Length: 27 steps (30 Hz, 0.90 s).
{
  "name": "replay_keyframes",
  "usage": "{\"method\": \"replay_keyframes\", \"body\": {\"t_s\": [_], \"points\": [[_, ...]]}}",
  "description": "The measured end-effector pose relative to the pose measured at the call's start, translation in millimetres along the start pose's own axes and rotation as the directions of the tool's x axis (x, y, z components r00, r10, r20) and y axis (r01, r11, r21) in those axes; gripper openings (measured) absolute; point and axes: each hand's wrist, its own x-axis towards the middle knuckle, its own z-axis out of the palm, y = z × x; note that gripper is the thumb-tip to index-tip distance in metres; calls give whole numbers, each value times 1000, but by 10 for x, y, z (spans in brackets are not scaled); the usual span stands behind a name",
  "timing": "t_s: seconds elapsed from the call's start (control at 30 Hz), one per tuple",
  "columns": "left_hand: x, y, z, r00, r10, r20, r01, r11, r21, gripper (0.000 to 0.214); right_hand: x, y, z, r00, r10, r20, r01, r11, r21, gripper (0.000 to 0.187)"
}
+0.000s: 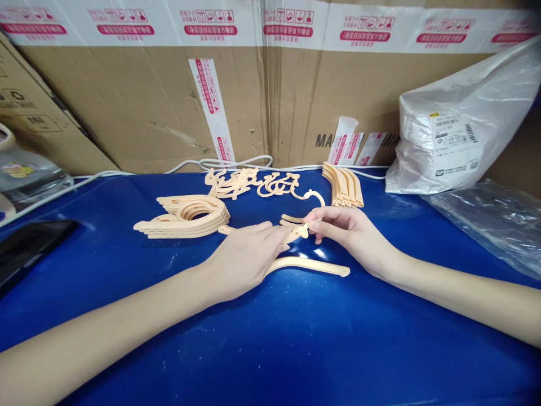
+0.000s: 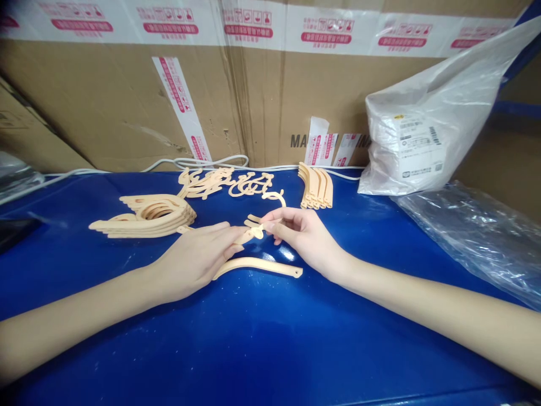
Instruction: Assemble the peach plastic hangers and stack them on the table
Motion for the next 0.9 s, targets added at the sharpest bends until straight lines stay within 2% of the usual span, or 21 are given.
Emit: {"method": "replay_keyframes", "body": {"t_s": [0.13,0.27,0.43,0.73,0.9], "points": [[0,5,19,1000,12,0,-12,999,41,25,-12,11,-2,1000,-17,-7,17,998,-62,18],[-2,6,45,1000,22,-8,-21,997,78,21,-37,46,-11,994,-101,-30,94,978,-184,19],[-4,13,59,1000,27,-7,-26,996,85,23,-55,68,-13,981,-191,-26,178,951,-254,17],[5,32,42,997,-16,76,16,1000,-7,26,-91,32,7,950,-312,-29,273,869,-414,13],[18,36,34,989,-59,133,67,996,-54,22,-108,27,-1,945,-328,-3,288,831,-476,12]]}}
